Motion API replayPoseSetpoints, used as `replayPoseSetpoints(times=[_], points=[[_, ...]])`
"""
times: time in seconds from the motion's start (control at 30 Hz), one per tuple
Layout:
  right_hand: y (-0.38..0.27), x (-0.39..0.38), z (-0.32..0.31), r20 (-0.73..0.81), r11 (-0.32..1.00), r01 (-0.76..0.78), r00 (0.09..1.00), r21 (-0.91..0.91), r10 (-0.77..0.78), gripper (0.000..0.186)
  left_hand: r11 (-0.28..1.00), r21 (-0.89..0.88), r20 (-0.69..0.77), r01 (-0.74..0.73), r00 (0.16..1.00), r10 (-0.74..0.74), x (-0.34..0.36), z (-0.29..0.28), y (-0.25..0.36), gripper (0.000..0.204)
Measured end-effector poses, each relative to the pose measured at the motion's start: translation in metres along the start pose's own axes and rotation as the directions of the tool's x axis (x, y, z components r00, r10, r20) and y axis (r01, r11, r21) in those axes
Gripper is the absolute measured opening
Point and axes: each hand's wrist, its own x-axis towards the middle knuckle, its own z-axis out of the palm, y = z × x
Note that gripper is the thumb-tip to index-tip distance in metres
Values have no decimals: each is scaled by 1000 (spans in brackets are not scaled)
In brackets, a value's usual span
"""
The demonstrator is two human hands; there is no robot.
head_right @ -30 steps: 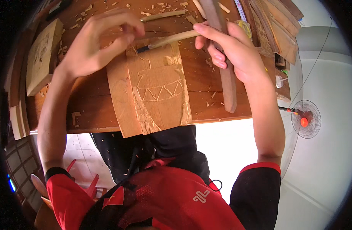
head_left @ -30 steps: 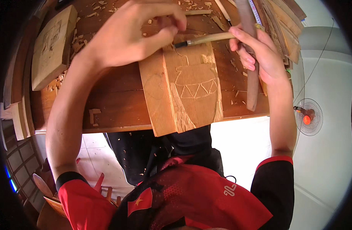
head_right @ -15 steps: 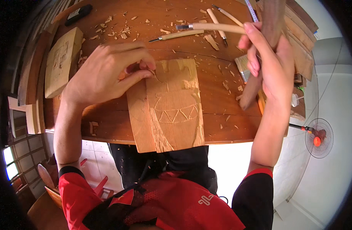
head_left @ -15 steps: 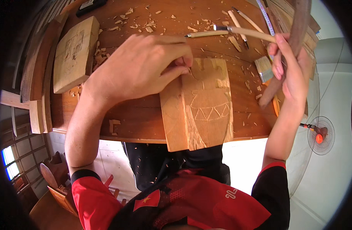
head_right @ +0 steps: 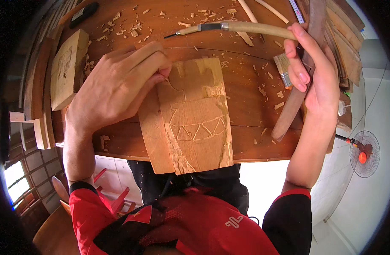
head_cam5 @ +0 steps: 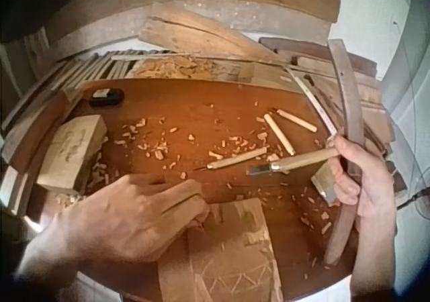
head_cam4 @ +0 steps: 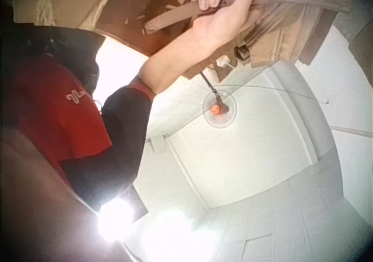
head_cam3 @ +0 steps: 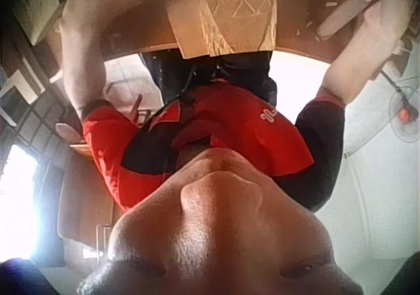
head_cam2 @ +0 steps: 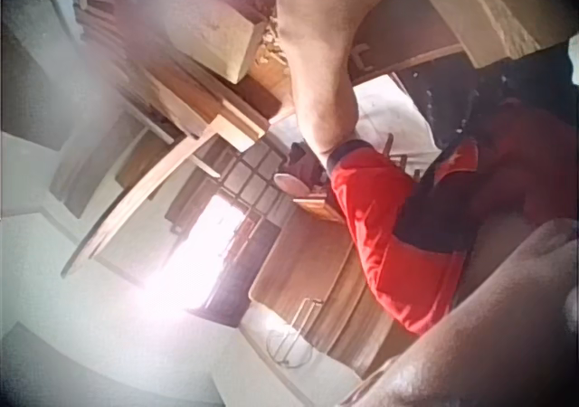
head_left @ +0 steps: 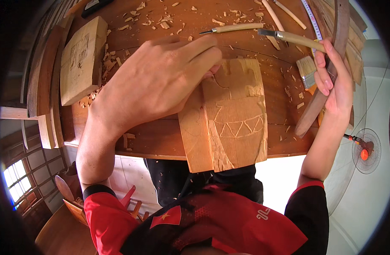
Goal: Carving a decorative design into a wooden block using a chisel and mallet.
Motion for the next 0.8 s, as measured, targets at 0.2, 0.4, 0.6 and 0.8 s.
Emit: replayPoseSetpoints(times=[0.2, 0.4, 0.6, 0.8], points=[[5, 2, -1, 10, 999, 2, 1000, 33, -2, 27, 994, -103, -23, -42, 999, 40, -1, 5, 0, 11], [3, 3, -4, 33, 1000, 9, 999, 18, -10, 27, 995, -93, 1, -32, 999, 32, 1, 4, 2, 11], [5, 3, -3, 48, 999, 3, 999, 33, -5, 27, 999, -50, 15, -6, 1000, 7, 1, -2, 9, 11], [5, 1, -2, 18, 1000, 12, 1000, 22, -13, 27, 991, -137, 19, 8, 1000, -6, 2, -5, 10, 9]])
